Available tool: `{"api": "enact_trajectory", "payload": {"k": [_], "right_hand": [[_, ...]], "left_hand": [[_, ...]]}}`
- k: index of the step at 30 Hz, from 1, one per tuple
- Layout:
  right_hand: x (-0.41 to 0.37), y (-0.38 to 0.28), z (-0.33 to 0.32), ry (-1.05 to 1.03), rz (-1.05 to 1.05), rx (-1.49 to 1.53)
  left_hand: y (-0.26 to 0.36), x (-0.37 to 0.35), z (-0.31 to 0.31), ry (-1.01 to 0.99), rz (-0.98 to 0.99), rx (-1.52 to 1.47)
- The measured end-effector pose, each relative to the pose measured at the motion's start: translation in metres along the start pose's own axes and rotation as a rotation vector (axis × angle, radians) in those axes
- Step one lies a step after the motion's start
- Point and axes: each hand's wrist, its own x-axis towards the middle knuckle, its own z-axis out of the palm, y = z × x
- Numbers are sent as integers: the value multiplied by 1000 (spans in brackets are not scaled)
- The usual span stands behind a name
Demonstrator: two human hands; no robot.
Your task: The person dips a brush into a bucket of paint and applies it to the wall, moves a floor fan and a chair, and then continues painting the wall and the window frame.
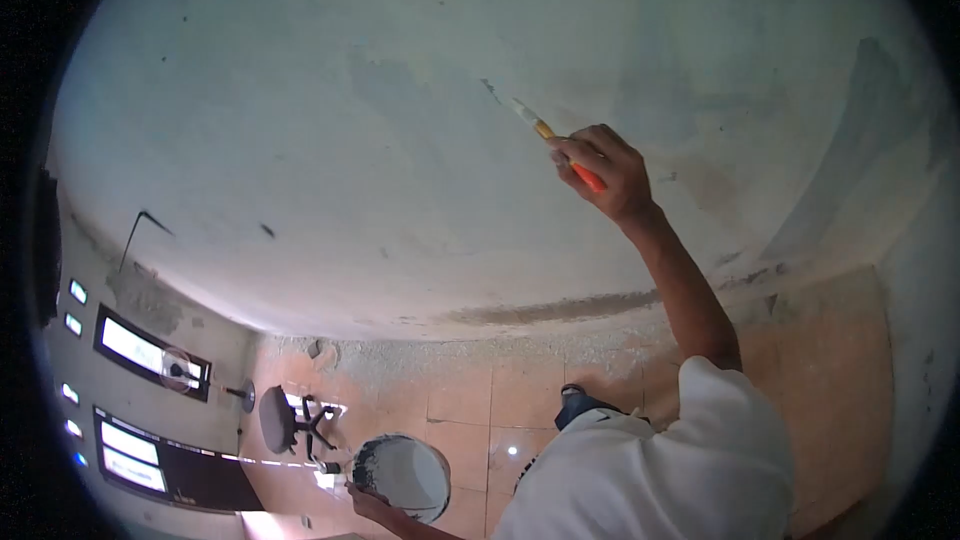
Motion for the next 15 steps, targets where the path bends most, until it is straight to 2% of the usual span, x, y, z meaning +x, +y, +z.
{"api": "enact_trajectory", "payload": {"k": [2,4,6,7,8,12,15], "right_hand": [[6,1,21,-6,-52,11],[12,2,45,25,-77,-33],[21,0,60,65,-133,-80],[17,4,68,66,-125,-96],[10,9,78,65,-107,-98],[-9,3,83,66,-22,-132],[25,-26,80,97,-38,-167]], "left_hand": [[24,18,49,-74,-72,-73],[37,33,99,-77,-50,-52],[36,52,134,-213,-22,-15],[62,26,154,-260,-16,-11],[60,30,171,-324,46,-21],[80,30,234,-554,-18,-26],[88,27,280,-699,-17,21]]}}
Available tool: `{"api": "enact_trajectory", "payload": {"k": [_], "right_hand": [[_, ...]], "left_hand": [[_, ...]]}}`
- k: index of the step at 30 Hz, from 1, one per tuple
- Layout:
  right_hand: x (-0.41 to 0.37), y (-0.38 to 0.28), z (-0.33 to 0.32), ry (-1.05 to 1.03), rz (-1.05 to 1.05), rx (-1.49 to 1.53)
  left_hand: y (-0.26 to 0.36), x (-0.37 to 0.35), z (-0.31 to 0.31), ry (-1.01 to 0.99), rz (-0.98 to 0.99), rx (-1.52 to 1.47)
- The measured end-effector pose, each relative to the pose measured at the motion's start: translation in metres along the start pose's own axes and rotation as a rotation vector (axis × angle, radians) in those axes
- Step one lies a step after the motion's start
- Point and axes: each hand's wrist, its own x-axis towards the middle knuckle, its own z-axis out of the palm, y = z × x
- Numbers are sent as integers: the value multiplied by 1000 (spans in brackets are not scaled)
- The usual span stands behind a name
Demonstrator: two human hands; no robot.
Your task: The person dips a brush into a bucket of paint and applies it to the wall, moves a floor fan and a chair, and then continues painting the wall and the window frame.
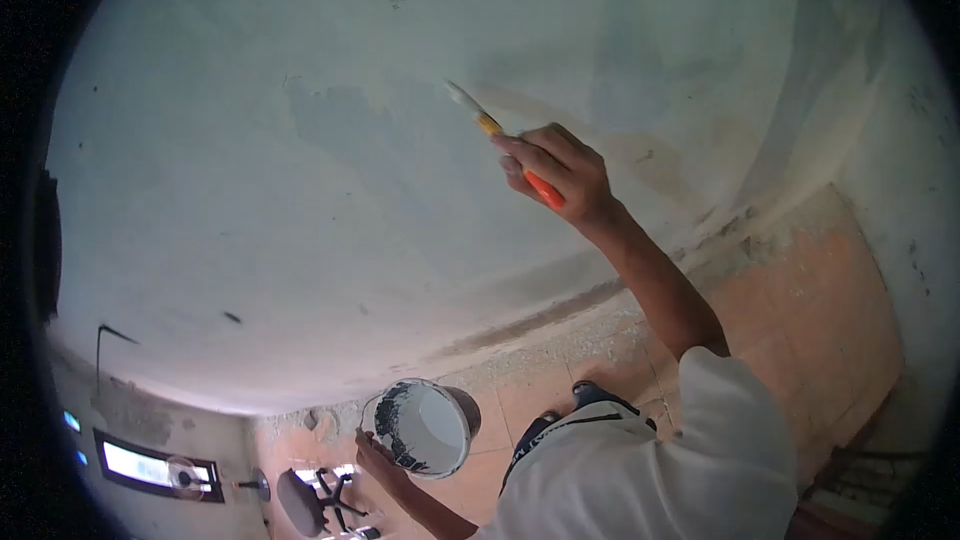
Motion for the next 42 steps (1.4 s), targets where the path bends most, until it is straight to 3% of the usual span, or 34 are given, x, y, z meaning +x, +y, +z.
{"api": "enact_trajectory", "payload": {"k": [6,9,14,22,25,27,31,37,42], "right_hand": [[-22,-9,19,-106,19,-114],[7,-29,10,-16,-34,-169],[-15,-24,16,-114,76,-195],[1,-16,22,-67,45,-185],[-6,-15,19,-161,152,-199],[2,-23,15,-54,72,-190],[-3,-10,30,-50,95,-191],[-14,-19,-2,-94,294,-259],[-25,-33,-32,31,391,-298]], "left_hand": [[-4,41,27,-226,-17,-6],[-2,54,30,-256,-38,28],[-5,71,34,-310,-61,38],[-28,93,41,-279,-66,67],[-29,97,37,-276,-48,66],[-24,99,29,-226,-73,67],[-27,101,31,-208,-50,69],[-19,92,35,-191,-23,122],[-26,99,35,-220,-50,93]]}}
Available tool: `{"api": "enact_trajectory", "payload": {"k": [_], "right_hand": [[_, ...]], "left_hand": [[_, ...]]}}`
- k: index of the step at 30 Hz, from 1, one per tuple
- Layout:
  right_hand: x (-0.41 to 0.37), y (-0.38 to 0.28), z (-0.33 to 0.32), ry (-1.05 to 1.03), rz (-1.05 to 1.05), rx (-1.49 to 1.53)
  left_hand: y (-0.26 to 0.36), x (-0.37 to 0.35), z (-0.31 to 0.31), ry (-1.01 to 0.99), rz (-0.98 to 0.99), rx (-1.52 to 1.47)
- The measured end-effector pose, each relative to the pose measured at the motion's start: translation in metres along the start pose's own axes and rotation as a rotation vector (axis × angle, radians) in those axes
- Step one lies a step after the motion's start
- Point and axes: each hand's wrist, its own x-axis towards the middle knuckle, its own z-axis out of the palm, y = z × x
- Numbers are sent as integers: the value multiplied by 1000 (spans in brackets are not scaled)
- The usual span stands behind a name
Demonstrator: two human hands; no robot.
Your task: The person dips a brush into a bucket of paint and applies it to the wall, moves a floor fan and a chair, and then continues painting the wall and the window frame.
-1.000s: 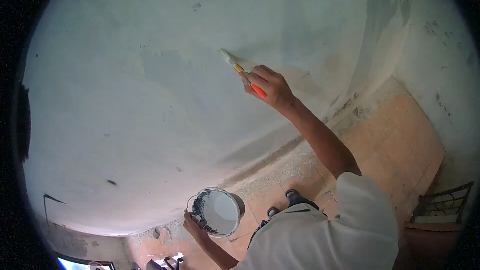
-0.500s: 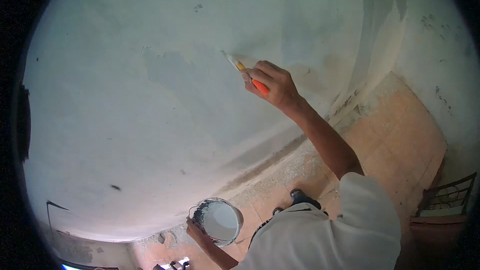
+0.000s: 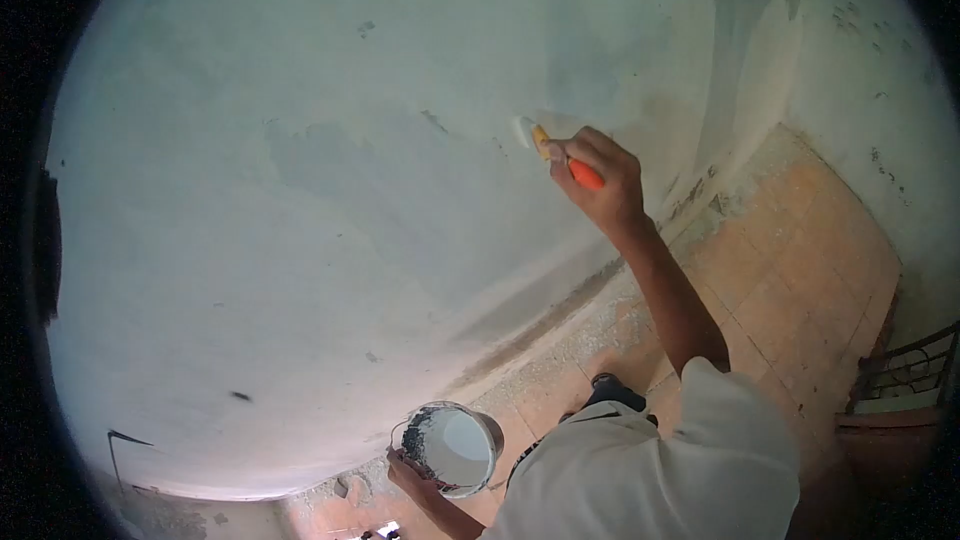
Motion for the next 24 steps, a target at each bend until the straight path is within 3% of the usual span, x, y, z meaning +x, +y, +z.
{"api": "enact_trajectory", "payload": {"k": [2,4,9,14,18,23,24], "right_hand": [[-7,4,6,16,19,79],[-28,23,28,-97,-144,132],[-67,65,33,-175,-105,46],[-44,37,28,-75,-104,103],[-72,67,39,-234,-72,136],[-47,57,26,-378,38,9],[-33,54,30,-329,-25,58]], "left_hand": [[1,-6,4,8,-10,12],[-1,-8,10,-103,27,18],[12,-25,25,-111,-25,42],[13,-28,26,-121,-57,63],[8,-35,41,-157,-60,79],[9,-48,51,-154,-75,105],[15,-54,55,-164,-53,109]]}}
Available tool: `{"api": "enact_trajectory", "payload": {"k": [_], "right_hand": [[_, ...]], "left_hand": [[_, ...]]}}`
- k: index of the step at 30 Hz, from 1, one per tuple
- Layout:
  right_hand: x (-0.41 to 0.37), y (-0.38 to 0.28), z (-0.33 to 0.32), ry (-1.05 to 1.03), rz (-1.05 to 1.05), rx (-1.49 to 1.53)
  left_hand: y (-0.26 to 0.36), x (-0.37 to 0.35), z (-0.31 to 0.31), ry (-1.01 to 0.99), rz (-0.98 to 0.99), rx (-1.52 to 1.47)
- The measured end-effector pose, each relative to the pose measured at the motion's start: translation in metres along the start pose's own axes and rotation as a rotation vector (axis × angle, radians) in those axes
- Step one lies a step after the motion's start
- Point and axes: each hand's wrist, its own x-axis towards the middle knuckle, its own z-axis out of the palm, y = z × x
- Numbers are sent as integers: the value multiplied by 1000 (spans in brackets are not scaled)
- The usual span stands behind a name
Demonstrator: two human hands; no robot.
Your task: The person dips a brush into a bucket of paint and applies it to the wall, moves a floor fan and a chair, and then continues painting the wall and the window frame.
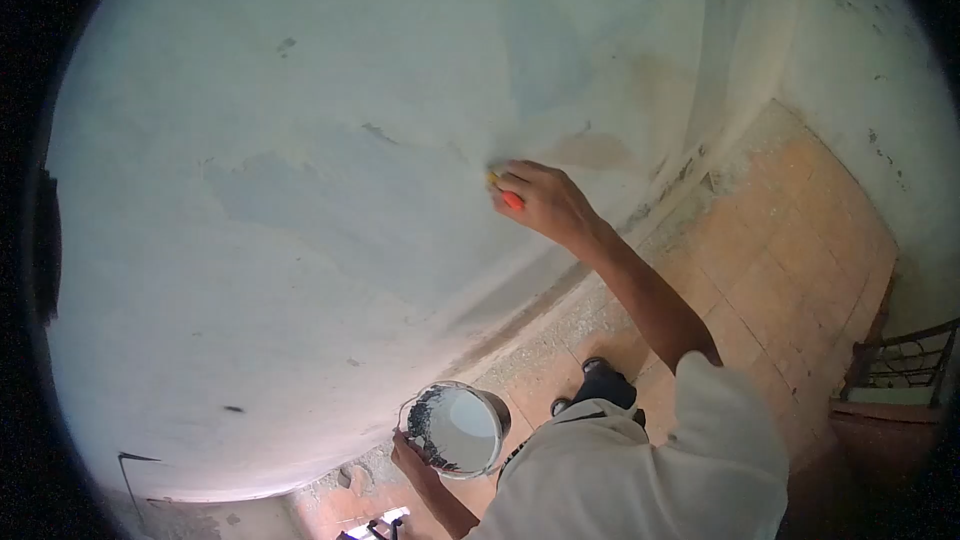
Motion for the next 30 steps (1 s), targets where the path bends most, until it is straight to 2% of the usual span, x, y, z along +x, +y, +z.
{"api": "enact_trajectory", "payload": {"k": [2,4,7,8,12,17,20,22,23,25,26,28,30], "right_hand": [[20,-7,-2,57,-69,34],[35,-14,-1,333,-202,-5],[40,-25,-5,432,-256,54],[28,-20,6,436,-259,58],[-45,9,37,162,-115,41],[-17,9,28,-51,13,-68],[43,-14,25,16,-116,-24],[58,-21,5,343,-234,-4],[58,-25,-1,330,-248,-3],[60,-35,-2,460,-318,74],[56,-32,10,440,-334,82],[49,2,67,202,-154,59],[-4,39,102,126,-62,39]], "left_hand": [[2,-3,8,-13,30,8],[-4,0,11,-16,26,-33],[-1,-11,13,-7,46,20],[-4,-10,11,-3,50,17],[-11,-9,6,67,5,-33],[-1,-9,20,72,-49,-48],[-7,6,13,48,-46,-60],[-23,-9,17,51,25,-60],[-28,-13,13,53,12,-74],[-37,-14,-3,106,-10,-60],[-43,-7,-12,101,1,-35],[-23,15,-9,148,-45,-71],[-24,18,-8,204,-80,-90]]}}
